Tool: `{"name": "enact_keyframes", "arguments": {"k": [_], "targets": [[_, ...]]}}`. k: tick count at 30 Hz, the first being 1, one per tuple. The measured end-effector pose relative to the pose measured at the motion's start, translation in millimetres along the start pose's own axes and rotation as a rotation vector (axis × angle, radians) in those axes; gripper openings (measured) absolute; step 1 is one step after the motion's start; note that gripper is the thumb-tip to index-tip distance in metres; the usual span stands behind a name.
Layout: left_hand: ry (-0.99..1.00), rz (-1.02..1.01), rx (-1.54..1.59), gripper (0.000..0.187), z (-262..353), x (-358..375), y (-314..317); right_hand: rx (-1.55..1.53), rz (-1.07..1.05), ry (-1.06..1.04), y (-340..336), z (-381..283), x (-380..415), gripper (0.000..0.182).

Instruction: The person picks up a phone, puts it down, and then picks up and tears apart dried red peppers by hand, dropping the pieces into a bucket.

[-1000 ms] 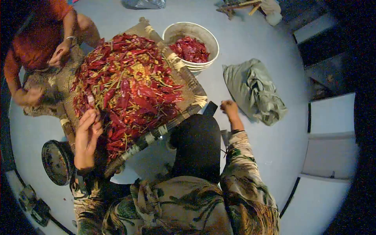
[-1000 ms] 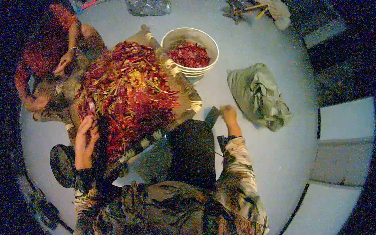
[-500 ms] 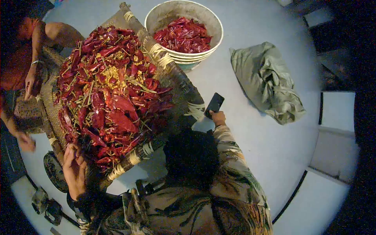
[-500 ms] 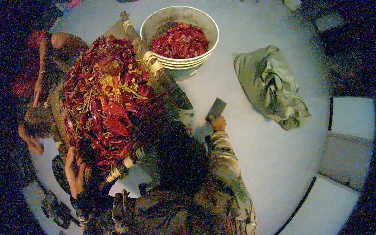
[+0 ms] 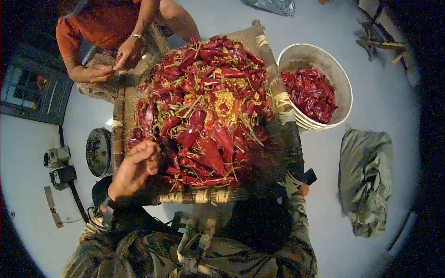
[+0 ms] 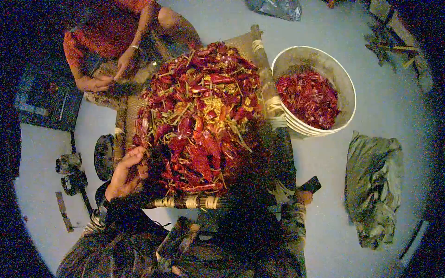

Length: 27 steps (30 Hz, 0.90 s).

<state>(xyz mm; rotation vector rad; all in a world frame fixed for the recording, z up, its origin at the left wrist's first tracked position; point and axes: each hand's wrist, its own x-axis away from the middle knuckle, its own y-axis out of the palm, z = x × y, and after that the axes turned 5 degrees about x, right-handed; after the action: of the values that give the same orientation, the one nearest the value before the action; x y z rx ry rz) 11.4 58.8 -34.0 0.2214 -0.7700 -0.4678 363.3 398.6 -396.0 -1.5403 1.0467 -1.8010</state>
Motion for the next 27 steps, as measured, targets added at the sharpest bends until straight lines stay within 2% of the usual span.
{"name": "enact_keyframes", "arguments": {"k": [2, 4, 6, 7, 9, 11, 13, 15, 20, 23, 24, 27], "targets": [[0.018, 0.005, -0.01, 0.011, 1, 5, 0, 0.023, 0.059, -0.102, 13, 21, -6, 0.028], [-0.001, -0.038, 0.022, 0.011, -2, 7, -10, 0.083, 0.216, -0.155, 57, 36, -29, 0.037], [-0.009, 0.029, -0.007, 0.012, -3, 13, -5, 0.03, 0.228, -0.141, 61, 60, -25, 0.044], [-0.012, 0.061, -0.022, 0.012, -6, 14, -3, -0.065, 0.167, -0.118, 54, 53, -18, 0.047], [0.027, 0.119, -0.053, 0.014, -13, 8, -7, 0.152, 0.37, -0.275, 65, 61, -19, 0.061], [0.015, 0.147, -0.076, 0.014, -15, 5, -8, -0.03, 0.305, -0.002, 92, 64, -50, 0.074], [0.041, 0.131, -0.146, 0.015, -15, 3, -1, 0.017, 0.294, -0.068, 54, 44, -19, 0.078], [0.056, 0.067, -0.156, 0.016, -15, 0, -3, 0.012, 0.283, -0.076, 47, 34, -14, 0.079], [0.06, 0.15, -0.168, 0.013, -19, -1, -2, 0.03, 0.398, -0.216, 72, 54, -37, 0.077], [0.064, 0.129, -0.162, 0.015, -21, -2, -3, 0.025, 0.324, -0.263, 52, 48, -24, 0.076], [0.073, 0.143, -0.157, 0.015, -22, -2, -6, 0.024, 0.311, -0.182, 52, 44, -25, 0.075], [0.088, 0.164, -0.144, 0.018, -23, -3, -14, 0.043, 0.324, -0.19, 47, 41, -21, 0.074]]}}
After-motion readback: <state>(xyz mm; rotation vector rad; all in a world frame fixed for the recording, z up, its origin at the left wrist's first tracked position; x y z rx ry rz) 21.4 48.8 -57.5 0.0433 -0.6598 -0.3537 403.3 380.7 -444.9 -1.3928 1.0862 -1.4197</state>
